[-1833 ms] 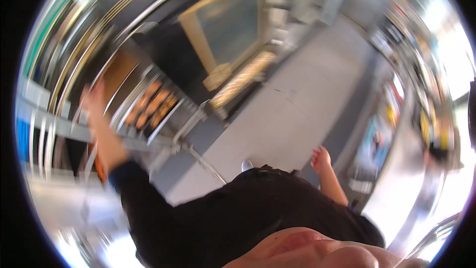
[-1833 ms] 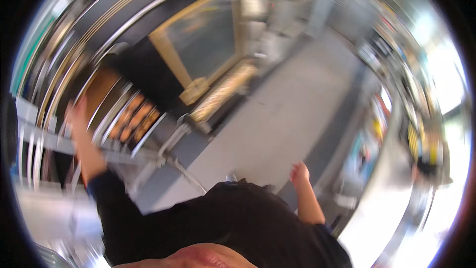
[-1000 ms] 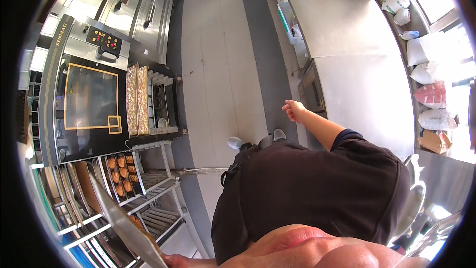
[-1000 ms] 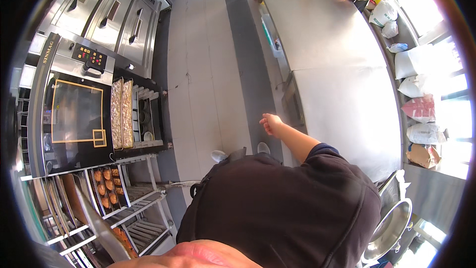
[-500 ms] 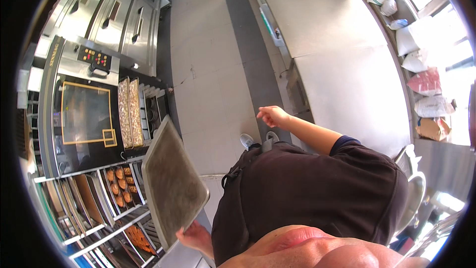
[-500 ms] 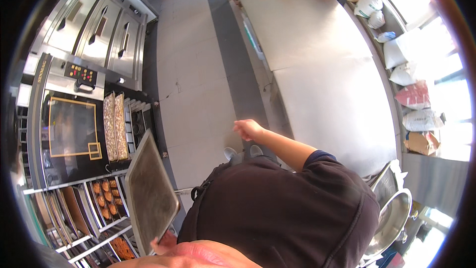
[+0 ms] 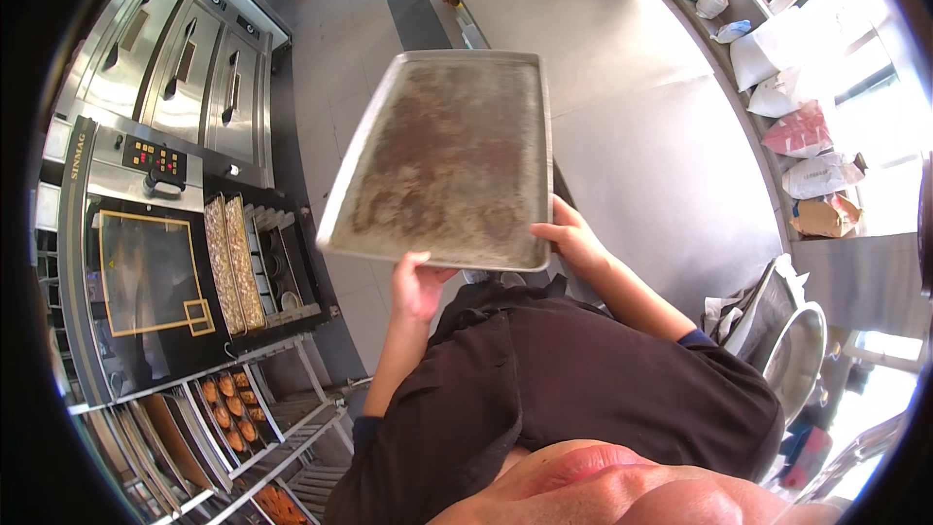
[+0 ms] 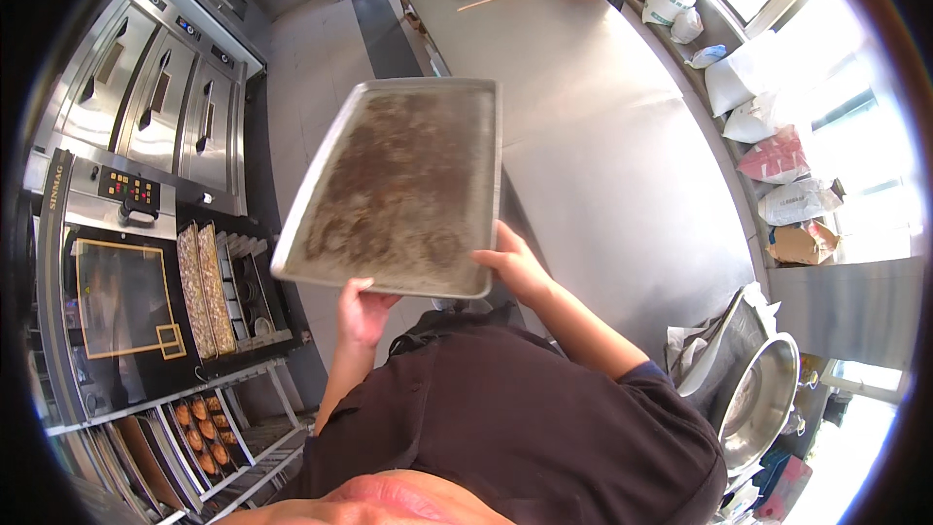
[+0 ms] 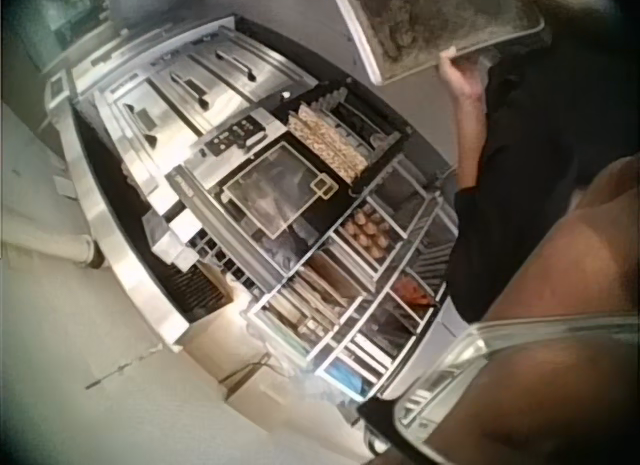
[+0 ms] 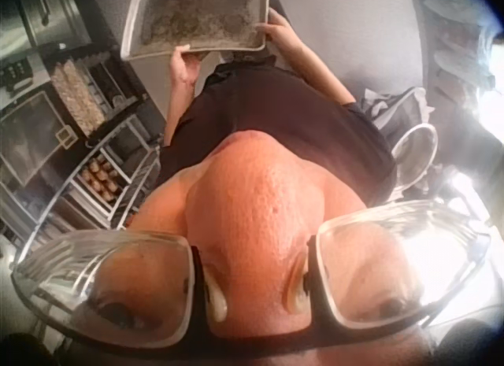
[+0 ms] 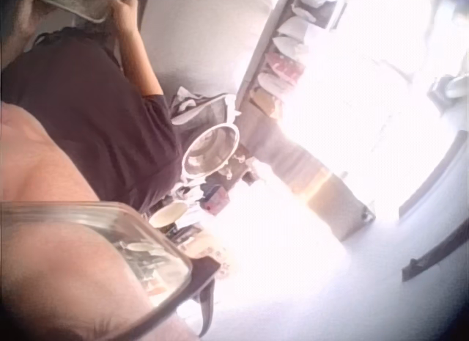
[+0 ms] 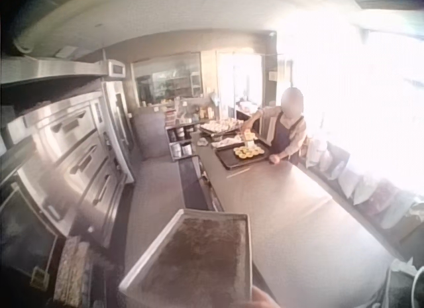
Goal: The person lines multiple baking trays with parchment paper, then removes a mixing bowl from a stand mixer and places it on the counter. They operate an industrial oven, put on oven mitts, and remove two trays of baked pastries, placing them on the counter.
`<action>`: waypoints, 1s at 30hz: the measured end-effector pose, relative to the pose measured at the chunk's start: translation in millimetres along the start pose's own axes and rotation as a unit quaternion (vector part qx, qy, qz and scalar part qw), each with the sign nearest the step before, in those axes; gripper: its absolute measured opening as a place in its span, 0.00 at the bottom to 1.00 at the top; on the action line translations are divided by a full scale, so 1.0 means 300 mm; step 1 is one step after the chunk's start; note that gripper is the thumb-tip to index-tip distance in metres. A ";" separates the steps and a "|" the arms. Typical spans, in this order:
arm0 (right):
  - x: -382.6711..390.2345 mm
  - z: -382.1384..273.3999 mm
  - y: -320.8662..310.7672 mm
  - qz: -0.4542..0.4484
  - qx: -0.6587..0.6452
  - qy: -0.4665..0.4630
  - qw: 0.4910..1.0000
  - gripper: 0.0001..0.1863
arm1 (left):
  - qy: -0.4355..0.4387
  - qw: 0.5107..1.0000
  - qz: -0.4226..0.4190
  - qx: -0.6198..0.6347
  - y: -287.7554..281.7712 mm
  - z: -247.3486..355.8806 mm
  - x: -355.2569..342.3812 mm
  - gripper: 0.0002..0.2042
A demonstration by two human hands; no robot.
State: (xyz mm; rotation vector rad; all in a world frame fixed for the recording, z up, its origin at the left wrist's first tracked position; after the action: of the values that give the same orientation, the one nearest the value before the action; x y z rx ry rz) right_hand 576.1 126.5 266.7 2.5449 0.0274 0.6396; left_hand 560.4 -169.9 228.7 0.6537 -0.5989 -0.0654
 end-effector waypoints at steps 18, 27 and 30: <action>-0.151 0.201 -0.378 0.205 -0.415 -0.091 0.882 0.24 | -0.232 0.851 -0.263 -0.391 0.372 -0.335 -0.699 0.36; -0.507 0.078 -1.344 0.500 -0.419 -0.086 0.753 0.12 | -0.125 0.769 -0.208 -0.591 -0.183 -0.193 -1.125 0.26; -0.593 -0.046 -1.647 0.554 -0.276 -0.081 0.781 0.13 | -0.116 0.840 0.153 -0.507 -0.667 0.031 -1.079 0.18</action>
State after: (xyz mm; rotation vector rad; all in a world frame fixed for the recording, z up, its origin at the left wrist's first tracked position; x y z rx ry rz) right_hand 462.2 537.6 -39.9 1.7955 -1.5629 0.6608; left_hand 312.0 -256.9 -46.2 -0.4992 -0.7891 -0.1500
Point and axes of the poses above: each hand's wrist, its own x-axis away from the middle knuckle, its own y-axis out of the palm, z = x × y, the point moved 2 cm from there along -x, towards the middle knuckle, and after that the axes turned 5 degrees about -x, right-handed, at the moved point
